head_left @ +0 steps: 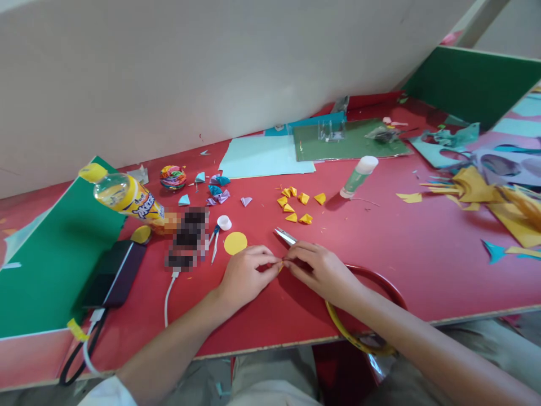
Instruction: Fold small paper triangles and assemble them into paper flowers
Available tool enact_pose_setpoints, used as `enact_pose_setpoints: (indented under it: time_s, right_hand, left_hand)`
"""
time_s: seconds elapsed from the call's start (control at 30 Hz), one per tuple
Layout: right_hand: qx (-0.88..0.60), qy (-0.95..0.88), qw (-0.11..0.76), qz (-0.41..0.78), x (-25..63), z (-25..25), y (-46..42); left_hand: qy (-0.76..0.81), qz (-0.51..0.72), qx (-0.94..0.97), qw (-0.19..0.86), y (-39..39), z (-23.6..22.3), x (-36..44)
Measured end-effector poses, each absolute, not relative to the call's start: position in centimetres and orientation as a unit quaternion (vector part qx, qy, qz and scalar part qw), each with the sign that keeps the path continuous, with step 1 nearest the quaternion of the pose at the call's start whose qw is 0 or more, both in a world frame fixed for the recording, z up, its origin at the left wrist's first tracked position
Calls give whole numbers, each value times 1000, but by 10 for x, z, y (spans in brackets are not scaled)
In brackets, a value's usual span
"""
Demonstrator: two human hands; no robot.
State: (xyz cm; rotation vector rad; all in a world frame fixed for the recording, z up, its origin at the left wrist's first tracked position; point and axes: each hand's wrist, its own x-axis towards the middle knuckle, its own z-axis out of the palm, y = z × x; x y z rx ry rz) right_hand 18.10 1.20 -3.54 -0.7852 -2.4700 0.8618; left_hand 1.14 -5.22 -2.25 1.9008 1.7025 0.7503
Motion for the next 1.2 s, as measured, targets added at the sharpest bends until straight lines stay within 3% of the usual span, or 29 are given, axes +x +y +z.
enact_pose_setpoints:
  time_s: [0.2, 0.4, 0.53, 0.87, 1.2]
  right_hand:
    - [-271, -882, 231, 310, 183, -32, 12]
    - [-318, -814, 263, 409, 179, -27, 4]
    - [-336, -791, 280, 428, 179, -27, 4]
    - [-287, -870, 254, 309, 186, -30, 14]
    - [-237, -892, 291, 253, 184, -31, 14]
  left_hand:
    - [602, 315, 685, 262, -53, -21, 12]
    - [602, 414, 600, 326, -52, -18, 14]
    - [619, 397, 588, 338, -51, -20, 14]
    - [560, 382, 621, 393, -48, -19, 10]
    - [550, 403, 613, 398, -47, -18, 10]
